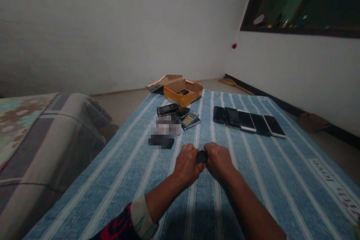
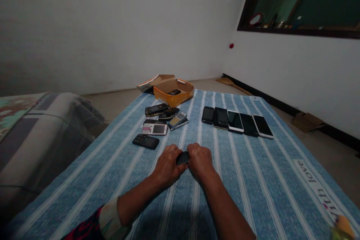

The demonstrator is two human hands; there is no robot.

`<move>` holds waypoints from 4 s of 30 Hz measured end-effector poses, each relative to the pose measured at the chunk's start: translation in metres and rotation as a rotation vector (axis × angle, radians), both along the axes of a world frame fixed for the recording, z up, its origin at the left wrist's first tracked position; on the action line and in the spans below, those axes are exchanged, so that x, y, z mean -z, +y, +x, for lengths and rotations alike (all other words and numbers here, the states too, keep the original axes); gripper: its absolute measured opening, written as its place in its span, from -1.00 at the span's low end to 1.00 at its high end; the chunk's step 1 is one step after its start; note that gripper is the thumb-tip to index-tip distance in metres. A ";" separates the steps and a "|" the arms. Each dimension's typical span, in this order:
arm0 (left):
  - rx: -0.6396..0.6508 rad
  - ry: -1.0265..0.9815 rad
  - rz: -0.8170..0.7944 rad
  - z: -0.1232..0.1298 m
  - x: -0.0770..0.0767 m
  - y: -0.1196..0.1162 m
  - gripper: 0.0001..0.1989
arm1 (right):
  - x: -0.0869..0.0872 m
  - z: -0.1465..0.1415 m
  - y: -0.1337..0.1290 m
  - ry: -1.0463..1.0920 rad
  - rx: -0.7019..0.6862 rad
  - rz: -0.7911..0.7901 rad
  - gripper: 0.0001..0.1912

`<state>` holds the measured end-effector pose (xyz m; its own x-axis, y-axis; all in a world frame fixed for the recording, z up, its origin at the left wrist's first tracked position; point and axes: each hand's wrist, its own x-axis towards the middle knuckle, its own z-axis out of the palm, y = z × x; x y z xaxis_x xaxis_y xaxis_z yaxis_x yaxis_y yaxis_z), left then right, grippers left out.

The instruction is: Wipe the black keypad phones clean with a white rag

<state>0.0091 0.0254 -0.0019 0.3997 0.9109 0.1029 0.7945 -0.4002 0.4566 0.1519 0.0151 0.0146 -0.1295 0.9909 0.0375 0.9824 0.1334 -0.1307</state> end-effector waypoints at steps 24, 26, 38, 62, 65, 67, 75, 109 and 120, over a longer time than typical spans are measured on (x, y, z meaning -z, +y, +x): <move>0.002 0.004 0.005 0.000 0.001 0.000 -0.82 | -0.003 -0.001 -0.003 0.040 0.037 -0.022 -0.78; 0.010 0.010 0.003 0.000 0.000 0.000 -0.82 | -0.003 0.000 -0.006 0.042 0.011 -0.037 -0.79; 0.009 0.025 -0.015 0.000 -0.002 -0.001 -0.79 | -0.002 0.007 -0.008 0.051 0.057 -0.031 -0.78; 0.026 0.030 -0.001 0.001 -0.004 -0.001 -0.82 | 0.007 0.020 0.018 0.117 0.250 0.079 -0.76; 0.027 0.031 -0.010 0.000 -0.005 -0.001 -0.81 | 0.007 0.043 0.015 0.338 0.335 0.161 -0.73; 0.025 0.026 -0.021 -0.001 -0.006 -0.001 -0.80 | 0.007 0.054 0.012 0.532 0.254 0.155 -0.68; 0.055 0.031 -0.025 -0.001 -0.005 0.000 -0.77 | 0.000 0.050 0.005 0.541 -0.102 -0.122 -0.86; 0.059 0.008 0.017 0.002 -0.001 0.001 -0.82 | 0.005 0.016 0.015 0.069 0.160 0.047 -0.76; 0.060 0.011 -0.003 0.002 -0.001 0.000 -0.81 | 0.007 0.002 0.015 0.023 0.125 0.074 -0.73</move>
